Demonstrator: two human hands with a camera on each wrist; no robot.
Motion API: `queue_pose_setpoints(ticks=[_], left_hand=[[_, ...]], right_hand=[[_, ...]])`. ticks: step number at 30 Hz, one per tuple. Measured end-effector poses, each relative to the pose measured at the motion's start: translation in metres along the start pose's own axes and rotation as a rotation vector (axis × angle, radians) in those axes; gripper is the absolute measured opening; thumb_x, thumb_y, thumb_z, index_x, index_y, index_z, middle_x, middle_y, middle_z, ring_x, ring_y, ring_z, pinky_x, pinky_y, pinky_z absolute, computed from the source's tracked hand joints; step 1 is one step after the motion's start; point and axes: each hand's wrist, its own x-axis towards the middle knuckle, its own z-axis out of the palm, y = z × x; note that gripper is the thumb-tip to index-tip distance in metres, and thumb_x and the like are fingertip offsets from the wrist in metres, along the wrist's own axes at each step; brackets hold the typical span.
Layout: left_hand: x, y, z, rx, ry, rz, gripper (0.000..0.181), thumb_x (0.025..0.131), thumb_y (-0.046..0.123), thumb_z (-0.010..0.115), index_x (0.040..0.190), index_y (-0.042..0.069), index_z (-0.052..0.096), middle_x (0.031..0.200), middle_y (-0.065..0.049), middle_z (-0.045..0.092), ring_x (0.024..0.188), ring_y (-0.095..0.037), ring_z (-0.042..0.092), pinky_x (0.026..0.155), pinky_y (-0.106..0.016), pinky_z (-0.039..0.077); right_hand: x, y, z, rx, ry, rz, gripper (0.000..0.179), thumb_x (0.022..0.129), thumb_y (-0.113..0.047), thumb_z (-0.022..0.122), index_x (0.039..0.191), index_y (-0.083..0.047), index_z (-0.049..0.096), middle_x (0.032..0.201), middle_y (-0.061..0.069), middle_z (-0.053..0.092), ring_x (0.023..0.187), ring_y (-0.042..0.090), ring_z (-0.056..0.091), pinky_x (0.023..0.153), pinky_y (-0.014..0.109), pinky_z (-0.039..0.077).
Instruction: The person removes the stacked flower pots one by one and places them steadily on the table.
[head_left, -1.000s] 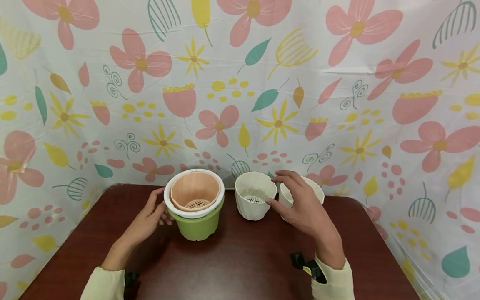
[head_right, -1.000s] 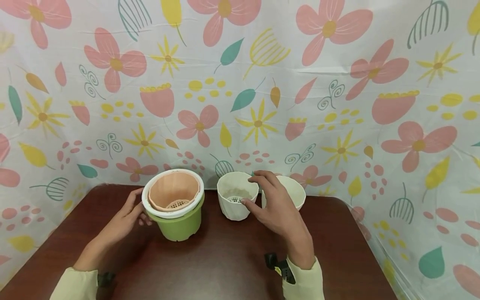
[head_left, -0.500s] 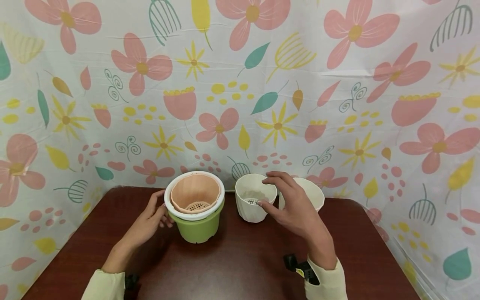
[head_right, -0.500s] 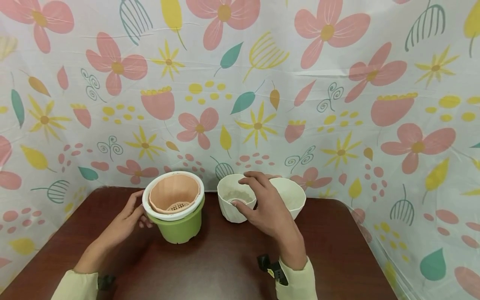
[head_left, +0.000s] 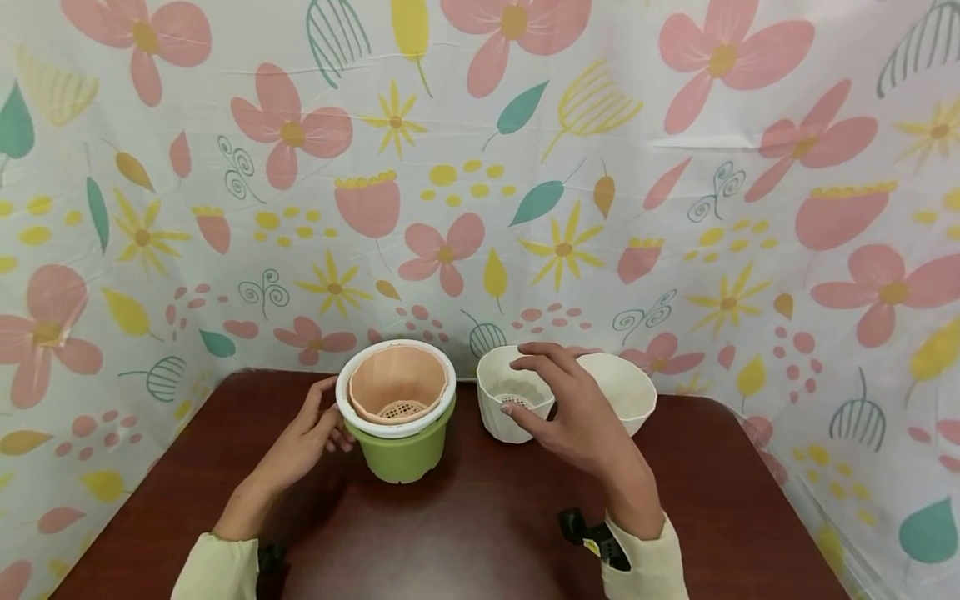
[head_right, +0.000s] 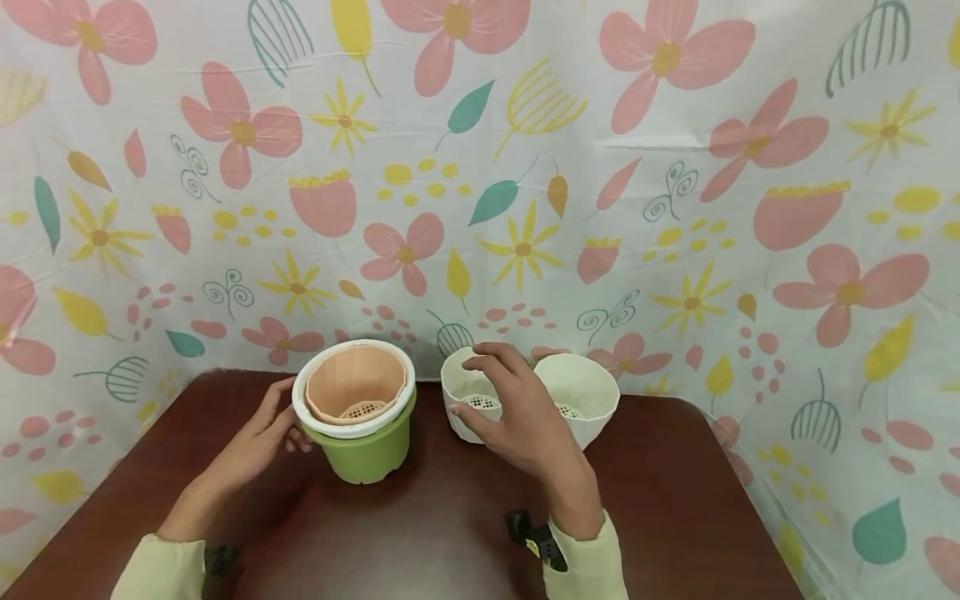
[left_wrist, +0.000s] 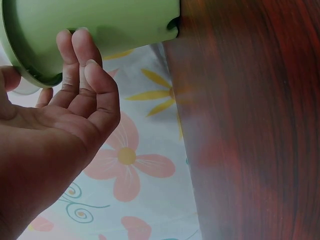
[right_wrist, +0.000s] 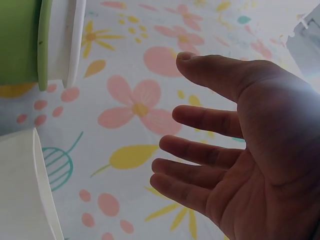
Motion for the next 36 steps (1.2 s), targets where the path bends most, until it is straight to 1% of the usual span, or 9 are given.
queue_pose_setpoints(ticks=[6,10,14,17,19,25,32,36], left_hand=[[0.0,0.0,-0.002,-0.008,-0.001,-0.011,0.047,0.117,0.028,0.039,0.161,0.026,0.023,0.099,-0.016,0.067,0.088,-0.03,0.07,0.08,-0.037,0.054],[0.0,0.001,-0.002,-0.012,0.002,-0.01,0.047,0.117,0.027,0.04,0.161,0.026,0.023,0.099,-0.017,0.068,0.087,-0.03,0.07,0.08,-0.037,0.054],[0.0,0.001,-0.001,-0.009,-0.002,-0.01,0.047,0.117,0.028,0.039,0.162,0.025,0.023,0.098,-0.016,0.068,0.087,-0.03,0.07,0.08,-0.037,0.054],[0.0,0.002,0.0,-0.006,-0.002,-0.01,0.047,0.117,0.028,0.039,0.162,0.025,0.023,0.098,-0.016,0.067,0.088,-0.031,0.07,0.081,-0.038,0.054],[-0.001,0.003,-0.001,-0.004,0.002,-0.012,0.047,0.117,0.029,0.039,0.161,0.025,0.024,0.098,-0.016,0.067,0.088,-0.032,0.07,0.08,-0.037,0.054],[0.0,0.003,-0.001,-0.006,0.004,-0.01,0.048,0.117,0.028,0.039,0.162,0.024,0.023,0.099,-0.016,0.067,0.088,-0.032,0.07,0.08,-0.037,0.054],[-0.001,0.005,0.0,-0.014,0.008,-0.004,0.047,0.117,0.027,0.04,0.161,0.025,0.025,0.098,-0.016,0.066,0.087,-0.03,0.07,0.08,-0.039,0.054],[-0.001,0.003,0.0,-0.019,0.002,0.002,0.046,0.117,0.027,0.04,0.161,0.024,0.025,0.098,-0.016,0.066,0.088,-0.033,0.07,0.08,-0.039,0.054]], right_hand=[[0.003,-0.004,0.009,0.024,0.013,-0.051,0.043,0.088,-0.017,0.088,0.125,-0.008,0.069,0.142,0.007,0.06,0.131,0.025,0.061,0.104,0.045,0.051],[0.005,-0.008,0.012,0.03,0.009,-0.056,0.043,0.088,-0.018,0.088,0.126,-0.01,0.069,0.143,0.006,0.059,0.132,0.023,0.06,0.106,0.043,0.05],[0.008,-0.012,0.015,0.03,0.008,-0.068,0.043,0.089,-0.02,0.088,0.126,-0.011,0.069,0.142,0.006,0.06,0.132,0.022,0.059,0.104,0.042,0.049],[0.01,-0.015,0.018,0.039,0.004,-0.08,0.043,0.089,-0.021,0.088,0.126,-0.011,0.069,0.141,0.006,0.06,0.131,0.022,0.059,0.104,0.041,0.051],[0.011,-0.017,0.02,0.045,-0.003,-0.079,0.044,0.089,-0.023,0.088,0.126,-0.011,0.068,0.141,0.005,0.059,0.131,0.021,0.059,0.105,0.04,0.051],[0.014,-0.021,0.026,0.047,-0.021,-0.082,0.045,0.091,-0.026,0.087,0.129,-0.012,0.068,0.142,0.005,0.058,0.133,0.022,0.057,0.107,0.042,0.05],[0.02,-0.025,0.033,0.054,-0.063,-0.083,0.042,0.093,-0.03,0.084,0.129,-0.013,0.068,0.144,0.005,0.057,0.136,0.023,0.054,0.112,0.042,0.046],[0.021,-0.028,0.037,0.065,-0.074,-0.082,0.041,0.093,-0.03,0.085,0.127,-0.012,0.069,0.144,0.005,0.057,0.135,0.024,0.055,0.112,0.043,0.047]])
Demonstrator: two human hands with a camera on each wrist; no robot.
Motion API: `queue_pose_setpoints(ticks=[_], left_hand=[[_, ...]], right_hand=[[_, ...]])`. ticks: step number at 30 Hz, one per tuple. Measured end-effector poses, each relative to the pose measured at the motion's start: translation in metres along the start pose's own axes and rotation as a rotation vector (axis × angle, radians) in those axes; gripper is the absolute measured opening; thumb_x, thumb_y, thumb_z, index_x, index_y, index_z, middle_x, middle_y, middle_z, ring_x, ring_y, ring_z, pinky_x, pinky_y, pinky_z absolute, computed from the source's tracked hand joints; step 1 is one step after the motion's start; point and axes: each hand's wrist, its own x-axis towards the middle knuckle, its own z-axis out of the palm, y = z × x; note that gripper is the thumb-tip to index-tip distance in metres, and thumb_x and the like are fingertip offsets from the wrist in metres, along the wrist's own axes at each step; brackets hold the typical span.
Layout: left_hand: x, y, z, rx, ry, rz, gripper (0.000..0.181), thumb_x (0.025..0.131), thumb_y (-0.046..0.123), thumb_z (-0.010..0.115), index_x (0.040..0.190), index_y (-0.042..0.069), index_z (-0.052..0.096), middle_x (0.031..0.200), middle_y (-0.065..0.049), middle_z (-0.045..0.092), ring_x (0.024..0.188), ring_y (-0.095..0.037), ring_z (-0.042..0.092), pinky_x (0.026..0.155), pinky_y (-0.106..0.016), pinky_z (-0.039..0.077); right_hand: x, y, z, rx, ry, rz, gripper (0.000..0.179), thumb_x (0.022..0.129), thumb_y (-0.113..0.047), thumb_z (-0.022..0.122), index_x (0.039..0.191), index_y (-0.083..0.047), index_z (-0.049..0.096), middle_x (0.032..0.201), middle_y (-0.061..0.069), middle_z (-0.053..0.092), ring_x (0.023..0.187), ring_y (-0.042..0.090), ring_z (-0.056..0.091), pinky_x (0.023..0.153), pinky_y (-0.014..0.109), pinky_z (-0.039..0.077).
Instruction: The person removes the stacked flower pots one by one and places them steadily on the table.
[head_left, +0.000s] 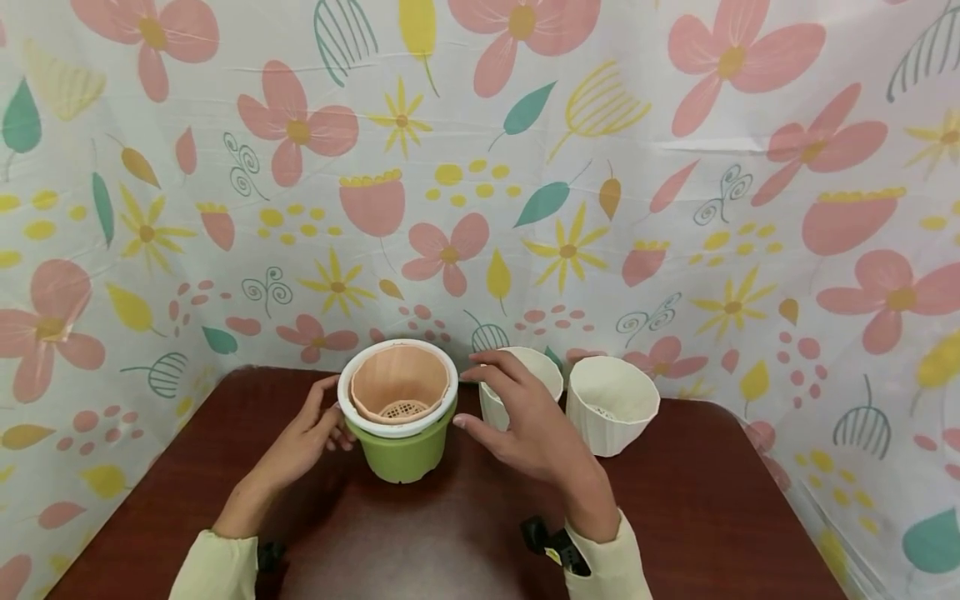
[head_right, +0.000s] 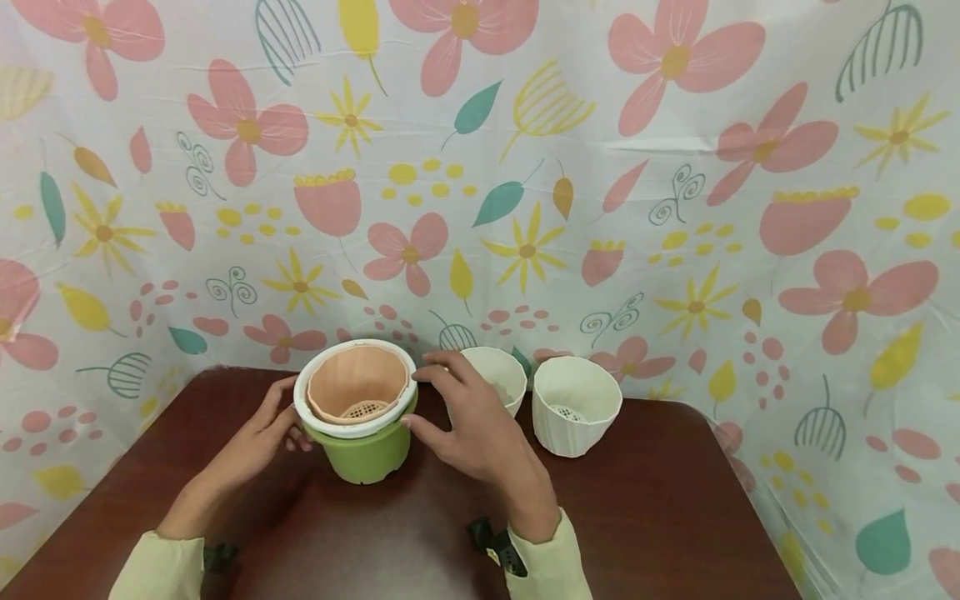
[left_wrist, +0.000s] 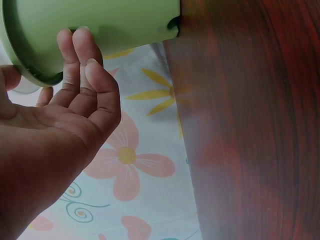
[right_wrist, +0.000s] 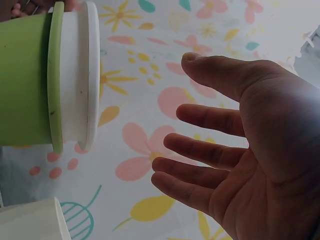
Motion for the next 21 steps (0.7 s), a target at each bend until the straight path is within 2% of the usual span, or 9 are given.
queue_pose_setpoints(ticks=[8,14,21], left_hand=[[0.0,0.0,0.0,-0.001,-0.005,-0.006,0.046,0.117,0.027,0.04,0.161,0.025,0.024,0.1,-0.018,0.066,0.088,-0.032,0.069,0.081,-0.038,0.054],[0.001,0.0,0.002,-0.01,-0.011,-0.01,0.047,0.117,0.031,0.039,0.161,0.026,0.023,0.102,-0.018,0.066,0.09,-0.032,0.069,0.082,-0.038,0.054],[0.0,-0.002,0.0,0.004,-0.006,-0.026,0.048,0.117,0.035,0.04,0.161,0.028,0.023,0.102,-0.016,0.067,0.09,-0.031,0.07,0.082,-0.038,0.054]], right_hand=[[0.003,-0.002,0.007,0.017,-0.001,-0.032,0.044,0.092,-0.028,0.086,0.128,-0.009,0.069,0.143,0.006,0.057,0.133,0.023,0.057,0.109,0.043,0.049],[0.007,-0.002,0.008,0.004,-0.014,-0.052,0.04,0.093,-0.028,0.085,0.126,-0.012,0.07,0.14,0.007,0.059,0.13,0.022,0.058,0.109,0.042,0.05],[0.01,-0.004,0.015,0.033,-0.019,-0.047,0.04,0.091,-0.025,0.087,0.125,-0.011,0.07,0.138,0.01,0.06,0.128,0.021,0.059,0.107,0.041,0.051]])
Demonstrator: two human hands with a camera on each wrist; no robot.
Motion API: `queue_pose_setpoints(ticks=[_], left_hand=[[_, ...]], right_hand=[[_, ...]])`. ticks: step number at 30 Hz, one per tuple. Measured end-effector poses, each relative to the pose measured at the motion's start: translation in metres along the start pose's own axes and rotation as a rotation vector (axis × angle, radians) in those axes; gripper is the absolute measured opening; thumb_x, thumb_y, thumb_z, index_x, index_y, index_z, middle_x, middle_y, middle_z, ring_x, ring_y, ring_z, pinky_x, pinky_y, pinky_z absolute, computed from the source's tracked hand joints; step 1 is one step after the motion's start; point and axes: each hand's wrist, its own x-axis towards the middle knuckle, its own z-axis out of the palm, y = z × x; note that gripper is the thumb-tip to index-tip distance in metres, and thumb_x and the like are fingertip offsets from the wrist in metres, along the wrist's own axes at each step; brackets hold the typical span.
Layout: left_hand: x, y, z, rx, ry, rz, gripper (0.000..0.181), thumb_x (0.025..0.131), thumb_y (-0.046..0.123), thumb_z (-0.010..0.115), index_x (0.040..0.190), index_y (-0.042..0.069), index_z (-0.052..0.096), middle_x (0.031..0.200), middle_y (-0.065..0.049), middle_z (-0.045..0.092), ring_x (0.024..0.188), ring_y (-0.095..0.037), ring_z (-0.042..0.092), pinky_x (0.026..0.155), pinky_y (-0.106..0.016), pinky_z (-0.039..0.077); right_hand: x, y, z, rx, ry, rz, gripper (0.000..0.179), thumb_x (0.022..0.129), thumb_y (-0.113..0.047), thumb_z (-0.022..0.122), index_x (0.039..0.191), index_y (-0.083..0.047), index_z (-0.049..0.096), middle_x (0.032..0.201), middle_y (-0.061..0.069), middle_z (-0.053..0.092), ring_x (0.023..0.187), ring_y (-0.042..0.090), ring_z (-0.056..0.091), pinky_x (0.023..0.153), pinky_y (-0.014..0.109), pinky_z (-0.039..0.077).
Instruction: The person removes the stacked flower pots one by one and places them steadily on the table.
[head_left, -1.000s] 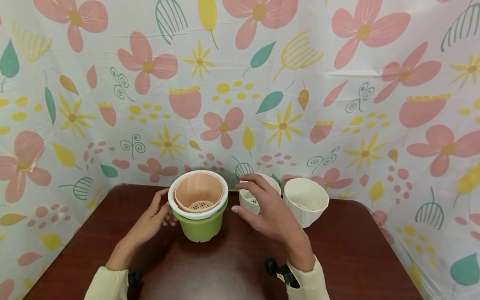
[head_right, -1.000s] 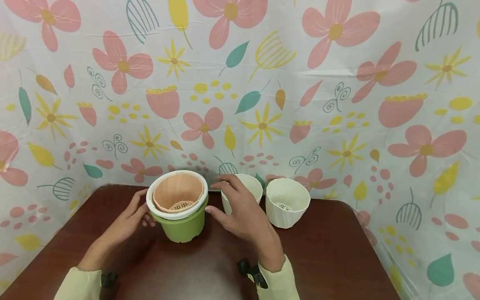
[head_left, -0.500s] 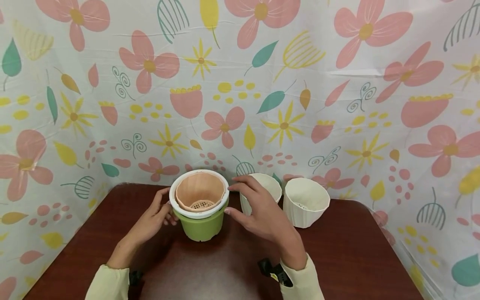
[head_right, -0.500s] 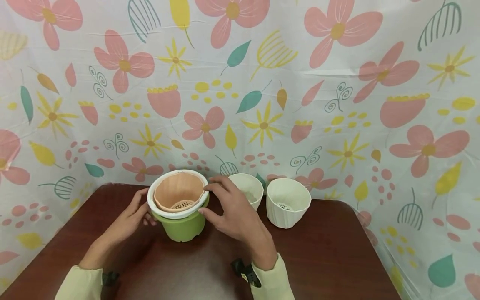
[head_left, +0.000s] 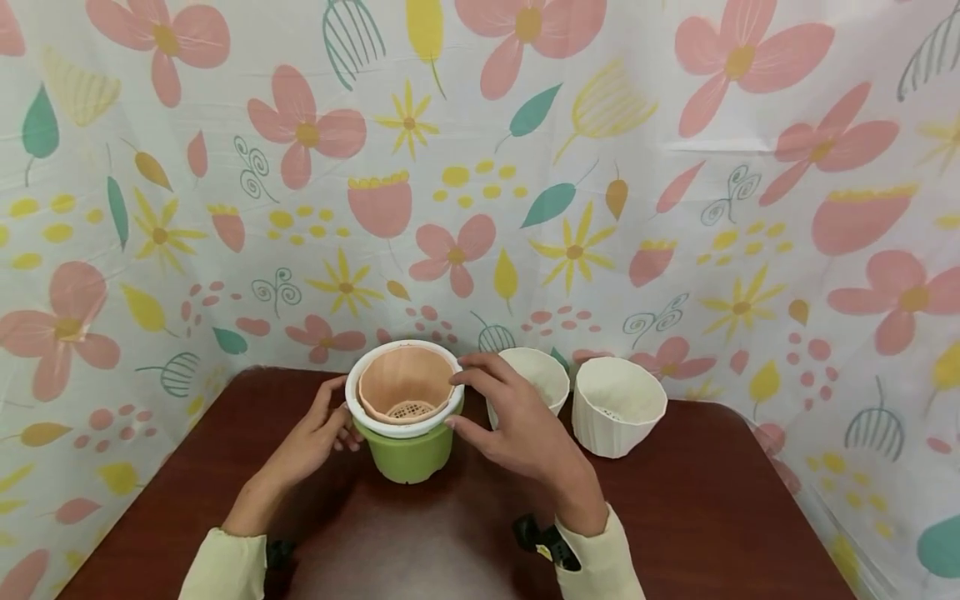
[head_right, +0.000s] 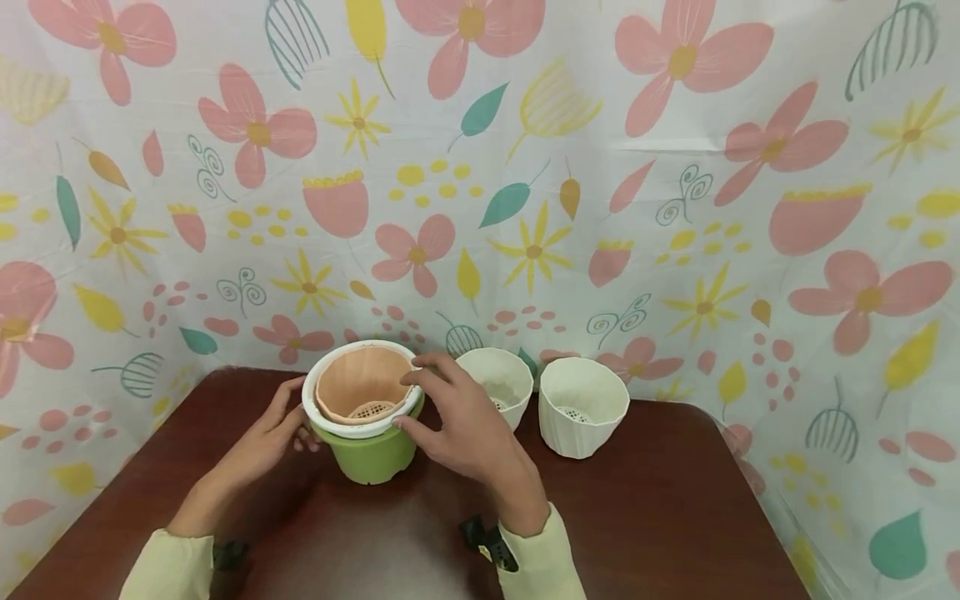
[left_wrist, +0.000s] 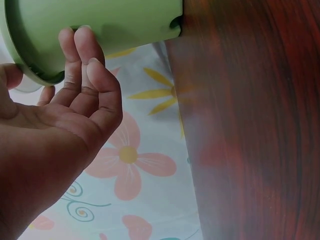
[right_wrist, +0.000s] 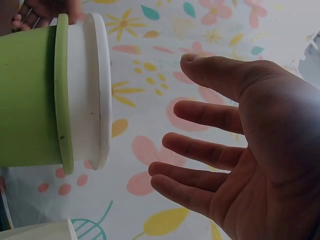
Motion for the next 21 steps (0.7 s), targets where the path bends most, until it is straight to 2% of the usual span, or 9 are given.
queue_pose_setpoints(ticks=[10,17,21], left_hand=[[-0.003,0.001,-0.003,0.01,-0.004,-0.011,0.048,0.117,0.031,0.04,0.162,0.027,0.022,0.102,-0.017,0.067,0.089,-0.029,0.069,0.082,-0.039,0.054],[0.001,0.0,0.001,0.006,-0.019,0.001,0.048,0.117,0.036,0.039,0.161,0.028,0.023,0.103,-0.016,0.067,0.091,-0.033,0.07,0.084,-0.041,0.055],[0.0,-0.002,-0.001,0.015,-0.003,-0.012,0.047,0.117,0.039,0.039,0.16,0.029,0.024,0.101,-0.015,0.067,0.089,-0.032,0.07,0.084,-0.042,0.055]], right_hand=[[0.002,0.0,0.007,-0.007,-0.031,0.032,0.039,0.093,-0.025,0.085,0.127,-0.011,0.069,0.14,0.01,0.06,0.13,0.021,0.059,0.108,0.042,0.051],[0.004,0.008,0.008,-0.022,-0.034,0.053,0.04,0.093,-0.025,0.085,0.126,-0.01,0.069,0.139,0.012,0.061,0.129,0.022,0.059,0.108,0.042,0.05],[0.005,0.008,0.012,-0.006,-0.036,0.058,0.039,0.094,-0.026,0.084,0.126,-0.01,0.07,0.139,0.009,0.06,0.129,0.022,0.059,0.108,0.042,0.051]])
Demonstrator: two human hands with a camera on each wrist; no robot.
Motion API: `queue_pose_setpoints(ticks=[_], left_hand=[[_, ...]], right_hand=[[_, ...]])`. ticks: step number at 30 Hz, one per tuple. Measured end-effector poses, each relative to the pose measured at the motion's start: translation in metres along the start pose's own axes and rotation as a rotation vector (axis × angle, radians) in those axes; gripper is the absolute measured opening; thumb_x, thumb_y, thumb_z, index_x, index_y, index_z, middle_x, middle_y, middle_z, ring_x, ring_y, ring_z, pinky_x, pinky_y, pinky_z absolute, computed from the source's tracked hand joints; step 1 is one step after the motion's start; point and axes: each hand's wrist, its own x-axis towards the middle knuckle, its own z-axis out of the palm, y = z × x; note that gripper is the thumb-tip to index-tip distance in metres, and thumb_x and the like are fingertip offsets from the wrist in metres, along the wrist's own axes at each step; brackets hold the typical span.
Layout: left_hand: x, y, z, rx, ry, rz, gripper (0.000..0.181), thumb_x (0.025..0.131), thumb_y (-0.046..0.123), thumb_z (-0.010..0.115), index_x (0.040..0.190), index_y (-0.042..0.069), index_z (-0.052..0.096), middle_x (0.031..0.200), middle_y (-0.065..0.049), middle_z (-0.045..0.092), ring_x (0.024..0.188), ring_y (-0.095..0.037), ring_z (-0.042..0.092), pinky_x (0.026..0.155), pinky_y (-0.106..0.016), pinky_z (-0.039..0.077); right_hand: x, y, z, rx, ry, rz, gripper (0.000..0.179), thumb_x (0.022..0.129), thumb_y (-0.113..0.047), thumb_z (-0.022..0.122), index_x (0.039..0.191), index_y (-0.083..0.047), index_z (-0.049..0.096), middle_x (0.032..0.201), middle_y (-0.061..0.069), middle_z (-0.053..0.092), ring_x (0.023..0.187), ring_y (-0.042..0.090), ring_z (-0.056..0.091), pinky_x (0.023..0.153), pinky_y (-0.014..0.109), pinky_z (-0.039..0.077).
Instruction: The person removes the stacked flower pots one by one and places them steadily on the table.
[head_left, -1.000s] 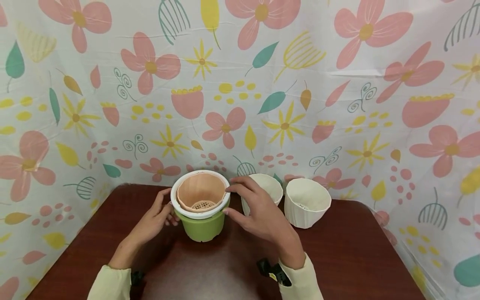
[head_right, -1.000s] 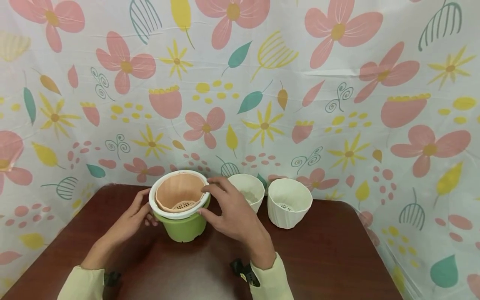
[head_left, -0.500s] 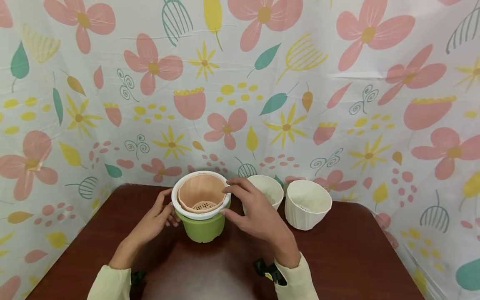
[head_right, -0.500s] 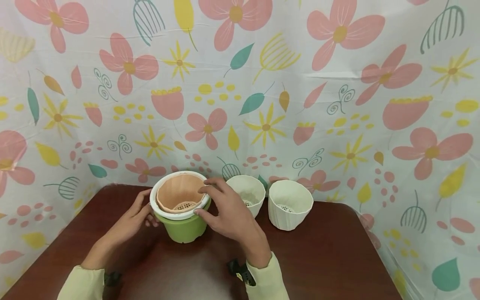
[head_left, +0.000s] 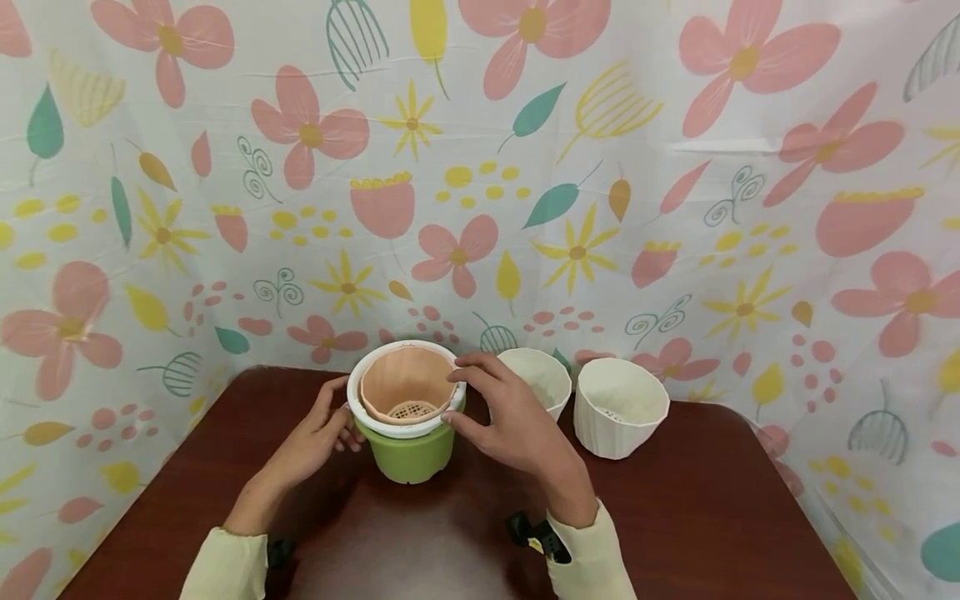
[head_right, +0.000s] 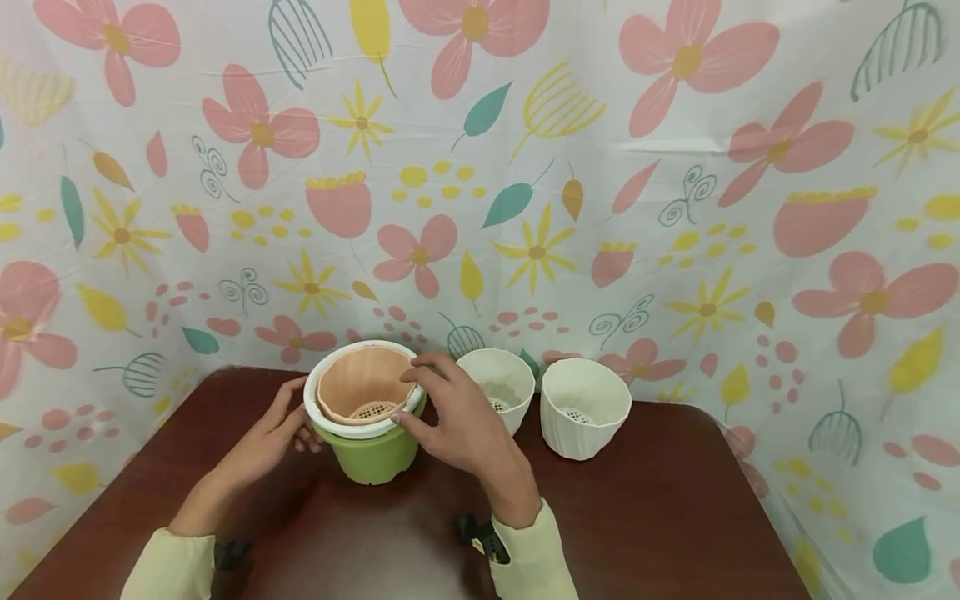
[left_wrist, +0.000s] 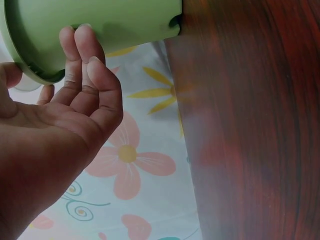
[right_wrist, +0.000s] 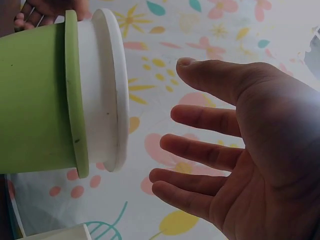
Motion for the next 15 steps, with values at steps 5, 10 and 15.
queue_pose_setpoints(ticks=[5,10,15], left_hand=[[0.0,0.0,-0.001,0.006,0.0,-0.008,0.048,0.117,0.041,0.039,0.16,0.03,0.024,0.101,-0.015,0.066,0.089,-0.029,0.07,0.085,-0.043,0.055],[-0.002,0.003,-0.002,0.006,-0.007,-0.002,0.049,0.117,0.039,0.039,0.162,0.029,0.023,0.102,-0.016,0.067,0.089,-0.029,0.07,0.084,-0.041,0.054],[-0.001,0.004,-0.001,-0.004,-0.006,0.001,0.049,0.117,0.039,0.04,0.161,0.029,0.023,0.102,-0.016,0.067,0.089,-0.03,0.07,0.083,-0.041,0.054]], right_hand=[[0.002,0.002,0.004,-0.009,-0.013,0.009,0.039,0.094,-0.026,0.084,0.126,-0.01,0.07,0.138,0.006,0.06,0.129,0.021,0.059,0.107,0.04,0.051],[0.004,0.005,0.01,-0.025,-0.011,0.0,0.039,0.093,-0.025,0.085,0.125,-0.009,0.07,0.137,0.007,0.062,0.128,0.022,0.06,0.107,0.04,0.051],[0.006,0.008,0.013,-0.041,-0.004,-0.007,0.038,0.091,-0.023,0.086,0.123,-0.008,0.071,0.135,0.006,0.064,0.126,0.021,0.061,0.107,0.039,0.05]])
